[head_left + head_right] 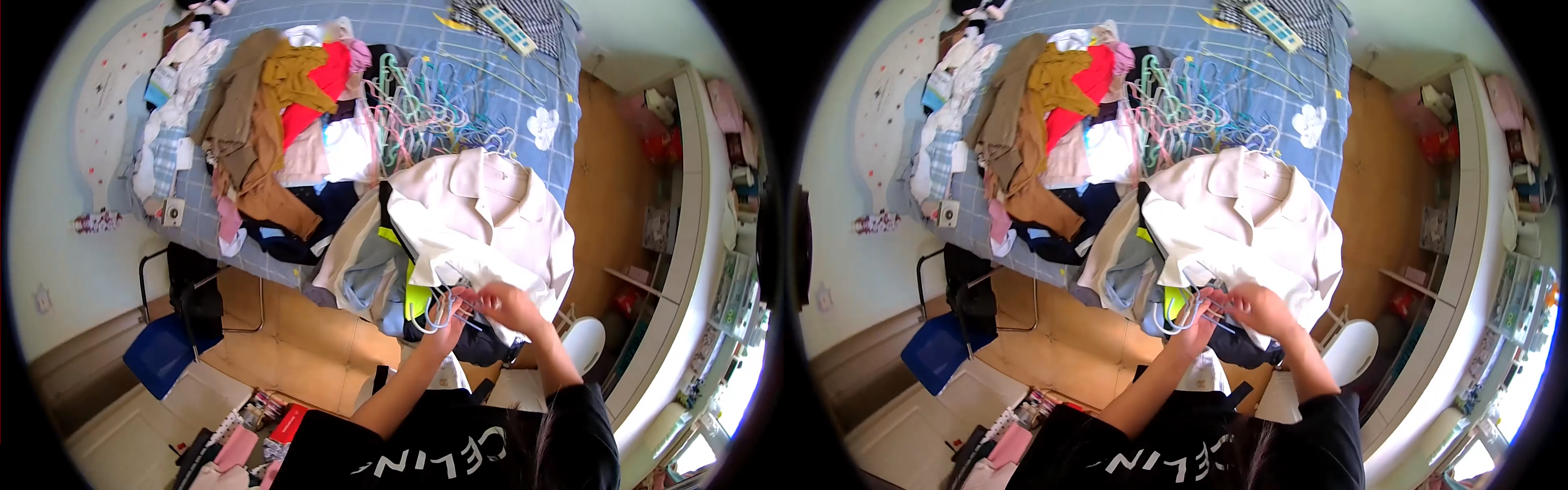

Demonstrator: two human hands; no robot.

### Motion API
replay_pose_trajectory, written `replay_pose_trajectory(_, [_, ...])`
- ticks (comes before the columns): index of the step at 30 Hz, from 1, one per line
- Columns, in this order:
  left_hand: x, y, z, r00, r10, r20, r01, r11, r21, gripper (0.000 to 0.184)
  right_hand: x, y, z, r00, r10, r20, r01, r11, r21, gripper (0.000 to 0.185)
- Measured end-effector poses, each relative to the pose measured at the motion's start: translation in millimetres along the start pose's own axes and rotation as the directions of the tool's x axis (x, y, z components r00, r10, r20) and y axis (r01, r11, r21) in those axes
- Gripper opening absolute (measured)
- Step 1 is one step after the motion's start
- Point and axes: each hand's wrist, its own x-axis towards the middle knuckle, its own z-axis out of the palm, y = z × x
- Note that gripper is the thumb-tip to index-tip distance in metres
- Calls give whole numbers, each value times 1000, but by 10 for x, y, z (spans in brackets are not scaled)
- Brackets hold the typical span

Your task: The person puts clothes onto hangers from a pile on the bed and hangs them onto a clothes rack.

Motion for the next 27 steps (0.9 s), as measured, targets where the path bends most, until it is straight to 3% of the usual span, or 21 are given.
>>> replay_pose_trajectory(1, [-120, 47, -3, 999, 1, 45, -1, 1000, 5, 19, -102, -116, 124, 990, -135, -29, 133, 990, -39, 19])
replay_pose_trajectory(2, [-255, 90, -12, 996, 5, 91, -6, 1000, 9, 19, -261, -185, 263, 997, -77, -12, 71, 958, -279, 21])
replay_pose_trajectory(4, [-553, 161, -107, 991, -6, 134, -2, 998, 66, 19, -495, -425, 431, 998, 39, 47, -23, 950, -312, 22])
replay_pose_trajectory(6, [-894, 247, -151, 978, 23, 206, -35, 998, 58, 20, -718, -700, 635, 992, -117, -36, 85, 869, -487, 25])
replay_pose_trajectory(8, [-1219, 383, -258, 967, 54, 250, -25, 993, -119, 24, -916, -1071, 860, 980, -96, -171, -11, 844, -536, 56])
replay_pose_trajectory(10, [-1599, 586, -201, 975, 139, 171, -141, 990, -1, 23, -1129, -1439, 1052, 970, -37, -240, -82, 880, -468, 73])
replay_pose_trajectory(11, [-1832, 723, -158, 966, 183, 182, -174, 983, -62, 21, -1238, -1623, 1134, 974, -67, -215, -58, 850, -524, 76])
replay_pose_trajectory(14, [-2526, 1108, -213, 913, 311, 264, -239, 932, -271, 21, -1551, -2338, 1364, 999, 28, -40, -37, 965, -258, 76])
replay_pose_trajectory(15, [-2822, 1207, -200, 877, 373, 304, -289, 913, -286, 21, -1616, -2481, 1470, 992, -127, -13, 114, 927, -357, 71])
replay_pose_trajectory(18, [-3633, 1380, -354, 745, 531, 403, -390, 838, -382, 22, -1860, -3099, 1731, 911, -400, 98, 402, 813, -422, 64])
replay_pose_trajectory(22, [-4702, 1445, -759, 649, 707, 281, -560, 694, -452, 24, -2244, -3697, 2327, 803, -528, 276, 595, 691, -410, 64])
replay_pose_trajectory(24, [-5178, 1469, -978, 587, 784, 203, -648, 605, -462, 26, -2325, -3749, 2651, 810, -495, 316, 583, 738, -338, 63])
replay_pose_trajectory(27, [-5798, 1484, -1423, 450, 882, 136, -742, 455, -493, 30, -2384, -3908, 3258, 715, -593, 370, 697, 648, -309, 61])
